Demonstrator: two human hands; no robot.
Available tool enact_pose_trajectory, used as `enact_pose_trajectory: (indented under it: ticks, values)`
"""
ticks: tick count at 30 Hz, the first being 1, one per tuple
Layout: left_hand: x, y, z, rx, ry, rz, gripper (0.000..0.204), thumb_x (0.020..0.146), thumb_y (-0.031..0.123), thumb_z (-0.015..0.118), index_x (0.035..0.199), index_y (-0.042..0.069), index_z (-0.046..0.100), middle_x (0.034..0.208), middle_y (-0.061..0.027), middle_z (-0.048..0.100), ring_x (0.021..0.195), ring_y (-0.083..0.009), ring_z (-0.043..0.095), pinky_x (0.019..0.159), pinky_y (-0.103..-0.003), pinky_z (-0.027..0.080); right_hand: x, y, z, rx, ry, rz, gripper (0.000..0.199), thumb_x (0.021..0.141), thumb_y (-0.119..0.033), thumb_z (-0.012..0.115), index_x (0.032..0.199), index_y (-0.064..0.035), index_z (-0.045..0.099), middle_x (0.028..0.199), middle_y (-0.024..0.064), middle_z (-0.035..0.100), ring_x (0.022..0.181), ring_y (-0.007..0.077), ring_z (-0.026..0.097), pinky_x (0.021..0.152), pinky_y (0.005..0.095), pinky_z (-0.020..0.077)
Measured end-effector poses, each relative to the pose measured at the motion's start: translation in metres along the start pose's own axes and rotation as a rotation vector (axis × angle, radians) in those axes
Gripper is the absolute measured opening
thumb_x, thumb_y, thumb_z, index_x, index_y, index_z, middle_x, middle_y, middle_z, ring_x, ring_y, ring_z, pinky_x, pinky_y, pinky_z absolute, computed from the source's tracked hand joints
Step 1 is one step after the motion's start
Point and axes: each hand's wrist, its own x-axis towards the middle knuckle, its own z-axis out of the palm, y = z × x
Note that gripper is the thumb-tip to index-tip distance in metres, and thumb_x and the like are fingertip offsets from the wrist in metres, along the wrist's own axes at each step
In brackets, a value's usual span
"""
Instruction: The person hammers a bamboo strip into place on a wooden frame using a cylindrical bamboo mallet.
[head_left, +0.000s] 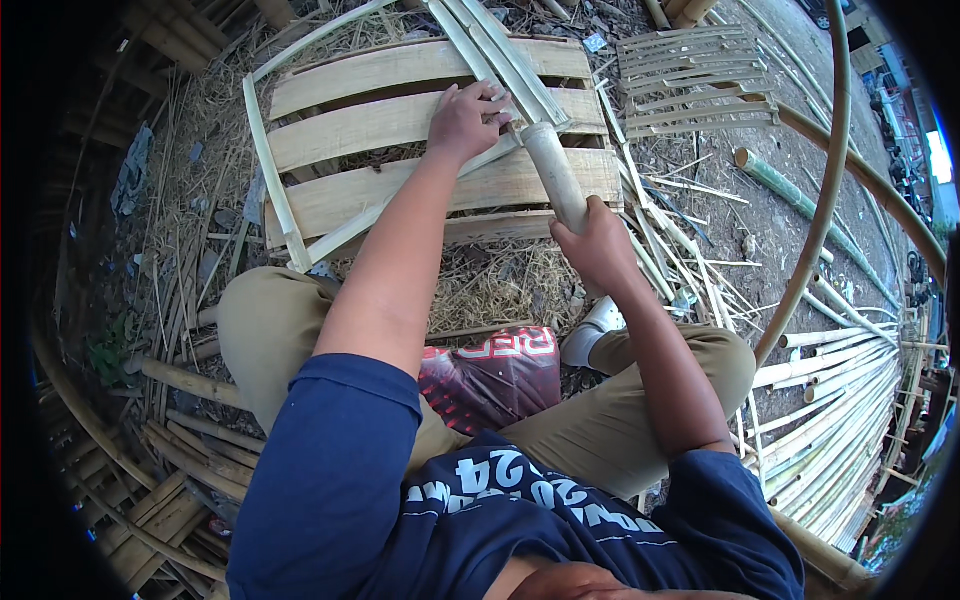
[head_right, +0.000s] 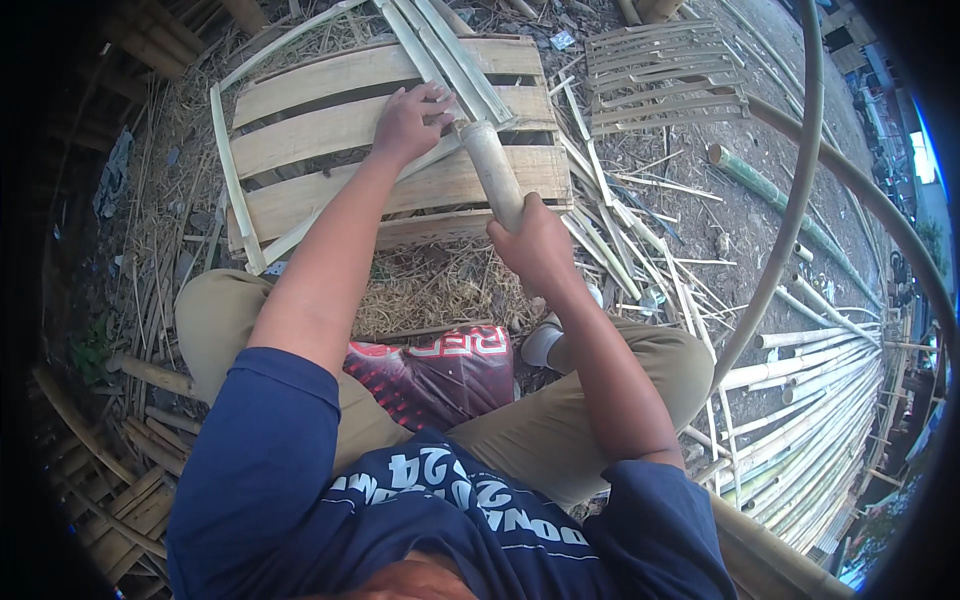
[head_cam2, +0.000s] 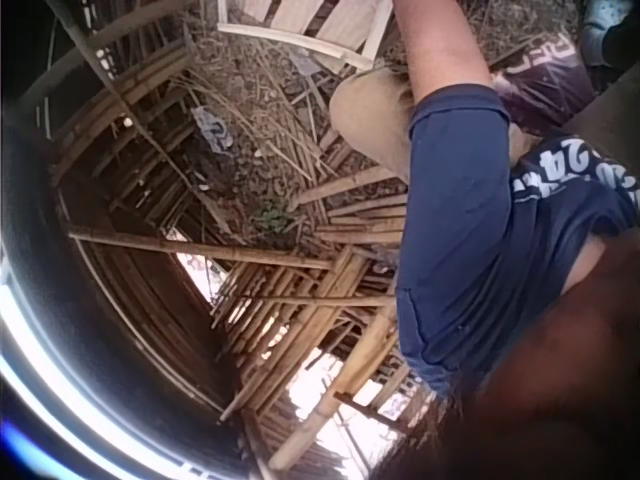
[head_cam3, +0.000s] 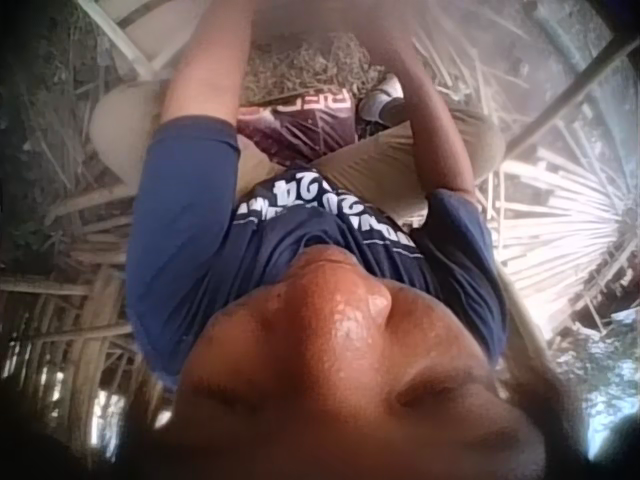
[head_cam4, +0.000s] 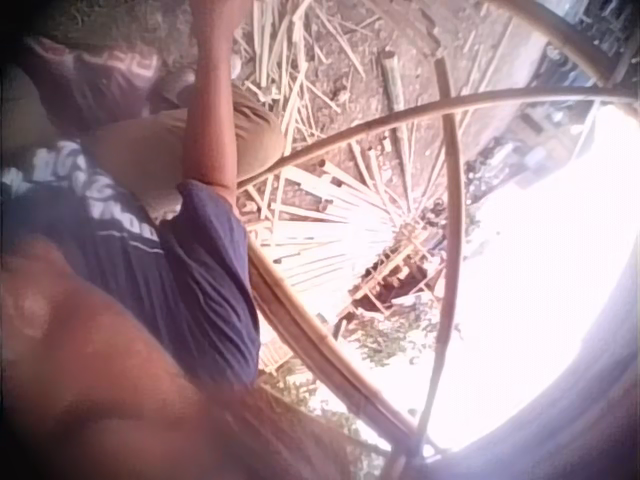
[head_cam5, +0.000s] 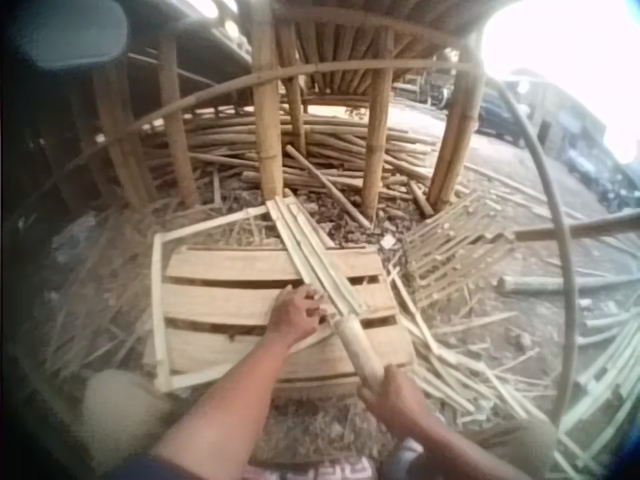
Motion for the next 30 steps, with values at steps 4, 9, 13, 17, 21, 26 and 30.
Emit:
enact_pose_trajectory:
  ticks: [4, 9, 13, 17, 21, 26, 30]
  values:
    - [-0.001, 0.001, 0.001, -0.008, -0.001, -0.004, 0.024, 0.092, 0.032, 0.074, 0.116, 0.03, 0.08, 0.133, 0.0042, 0.068, 0.123, -0.0163, 0.063, 0.126, -0.042, 0.032, 0.001, -0.002, -0.005, -0.006, -0.02, 0.0, 0.065, 0.086, -0.041, 0.073, 0.12, 0.0132, 0.059, 0.105, 0.0345, 0.07, 0.098, 0.0454, 0.072, 0.089, 0.0483, 0.0552]
    - [0.0, 0.0, 0.001, 0.001, 0.01, 0.007, 0.024, 0.092, 0.032, 0.074, 0.115, 0.029, 0.08, 0.132, 0.004, 0.069, 0.123, -0.0159, 0.063, 0.126, -0.042, 0.032, -0.001, -0.011, -0.012, -0.007, -0.034, 0.009, 0.063, 0.086, -0.04, 0.073, 0.118, 0.0125, 0.06, 0.105, 0.0338, 0.071, 0.098, 0.0443, 0.072, 0.089, 0.0487, 0.0553]
    - [0.0, 0.001, 0.001, 0.004, 0.007, -0.014, 0.024, 0.092, 0.033, 0.075, 0.115, 0.029, 0.08, 0.131, 0.0037, 0.069, 0.124, -0.0161, 0.062, 0.126, -0.041, 0.031, -0.004, -0.021, -0.02, -0.034, -0.023, 0.001, 0.053, 0.086, -0.034, 0.074, 0.112, 0.0108, 0.062, 0.1, 0.0306, 0.073, 0.095, 0.0434, 0.073, 0.088, 0.0489, 0.0568]
    - [0.001, 0.003, 0.0, -0.007, -0.042, -0.043, 0.028, 0.093, 0.029, 0.073, 0.12, 0.029, 0.079, 0.14, 0.0013, 0.065, 0.133, -0.0185, 0.057, 0.126, -0.044, 0.031, -0.001, -0.026, -0.027, -0.075, -0.055, 0.025, 0.054, 0.086, -0.035, 0.074, 0.113, 0.0107, 0.063, 0.101, 0.0298, 0.073, 0.096, 0.0423, 0.074, 0.088, 0.0484, 0.0571]
    - [0.0, 0.003, -0.001, -0.009, -0.047, -0.035, 0.028, 0.093, 0.028, 0.072, 0.12, 0.029, 0.079, 0.14, 0.001, 0.065, 0.133, -0.0186, 0.057, 0.126, -0.044, 0.031, 0.0, -0.03, -0.033, -0.136, -0.044, 0.004, 0.058, 0.084, -0.039, 0.073, 0.112, 0.011, 0.065, 0.099, 0.0319, 0.072, 0.095, 0.0434, 0.073, 0.087, 0.0485, 0.0562]
    - [-0.001, 0.003, -0.002, -0.013, -0.045, -0.037, 0.027, 0.093, 0.028, 0.072, 0.119, 0.029, 0.079, 0.14, 0.0006, 0.065, 0.133, -0.0189, 0.057, 0.126, -0.045, 0.031, 0.003, -0.034, -0.037, -0.186, -0.059, -0.011, 0.053, 0.085, -0.037, 0.073, 0.111, 0.0094, 0.066, 0.1, 0.0296, 0.073, 0.095, 0.0424, 0.074, 0.087, 0.0484, 0.0573]
    - [-0.001, 0.003, -0.001, -0.019, -0.048, -0.027, 0.027, 0.093, 0.028, 0.073, 0.119, 0.029, 0.079, 0.14, 0.0005, 0.065, 0.133, -0.0189, 0.057, 0.126, -0.045, 0.031, 0.004, -0.039, -0.041, -0.267, -0.057, -0.006, 0.048, 0.085, -0.033, 0.073, 0.11, 0.0071, 0.067, 0.102, 0.0267, 0.075, 0.097, 0.0404, 0.074, 0.088, 0.048, 0.0589]
